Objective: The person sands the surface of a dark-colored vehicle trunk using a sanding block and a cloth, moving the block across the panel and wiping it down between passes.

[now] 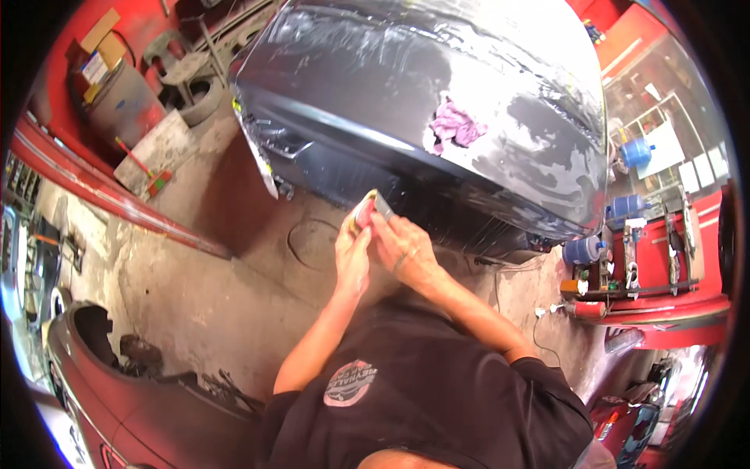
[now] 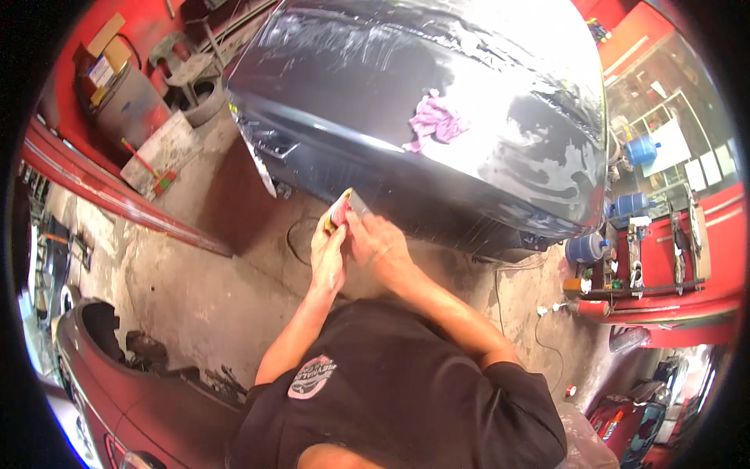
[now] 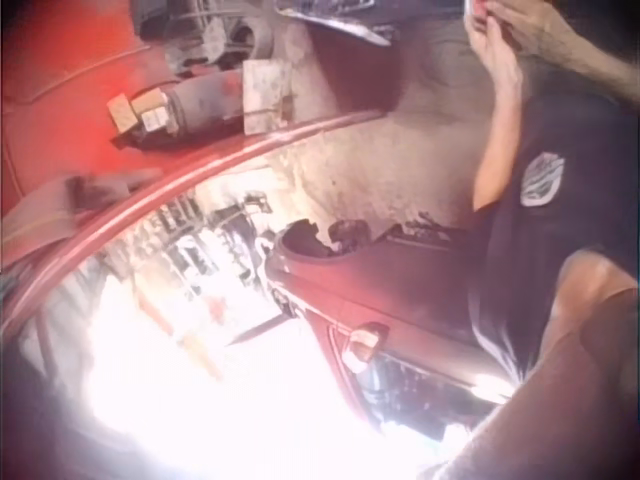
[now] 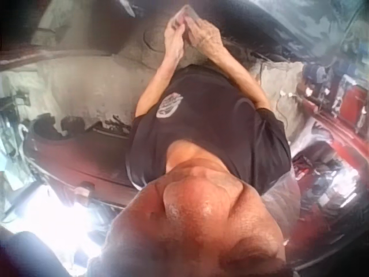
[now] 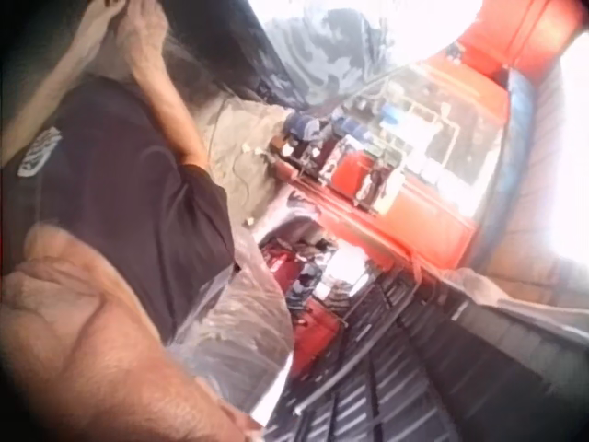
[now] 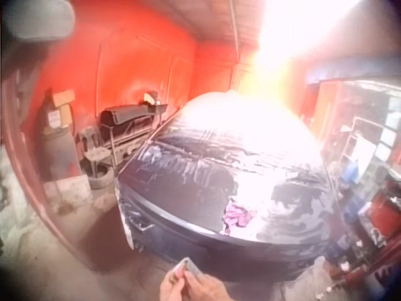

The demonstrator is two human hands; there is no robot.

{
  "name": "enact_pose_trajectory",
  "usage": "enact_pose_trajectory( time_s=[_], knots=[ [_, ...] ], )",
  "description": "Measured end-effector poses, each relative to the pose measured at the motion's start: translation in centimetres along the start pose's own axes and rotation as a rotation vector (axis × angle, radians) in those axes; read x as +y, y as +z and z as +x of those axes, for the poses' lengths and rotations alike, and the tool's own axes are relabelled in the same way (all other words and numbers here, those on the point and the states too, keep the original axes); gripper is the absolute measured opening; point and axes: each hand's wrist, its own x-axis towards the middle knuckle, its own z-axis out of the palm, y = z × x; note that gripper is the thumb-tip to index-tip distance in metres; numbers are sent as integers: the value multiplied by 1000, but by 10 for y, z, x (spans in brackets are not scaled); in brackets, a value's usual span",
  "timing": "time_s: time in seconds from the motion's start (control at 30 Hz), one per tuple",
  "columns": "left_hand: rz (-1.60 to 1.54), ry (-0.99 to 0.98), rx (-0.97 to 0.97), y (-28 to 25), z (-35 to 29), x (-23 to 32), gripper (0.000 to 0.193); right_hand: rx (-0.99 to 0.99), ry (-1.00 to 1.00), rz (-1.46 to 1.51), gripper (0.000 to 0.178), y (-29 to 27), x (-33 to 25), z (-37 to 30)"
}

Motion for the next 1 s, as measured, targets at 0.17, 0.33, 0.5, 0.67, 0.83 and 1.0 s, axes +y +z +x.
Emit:
enact_pose_trajectory(
  time_s=[0.17, 0.33, 0.5, 0.67, 0.83, 1.0],
  knots=[
    [24, -14, -40, 3, 0, -3, 48, -1, 125, 20, 50, -10, -5, -6],
    [13, -14, -63, -3, 1, -6, 42, 100, 88, 178, 49, -10, -1, 0],
    [-98, -87, -55, -1, -1, 1, 40, 189, 127, 187, 28, -6, -1, -3],
    [-99, -90, -67, -5, -2, 3, 42, 120, 153, 191, 45, -3, -4, -10],
    [137, -10, -44, -4, -1, 10, 36, 62, 136, 218, 57, 11, 0, -12],
    [127, 11, 46, -12, 4, 10, 34, 53, 25, 197, 60, -2, 5, -6]
  ],
)
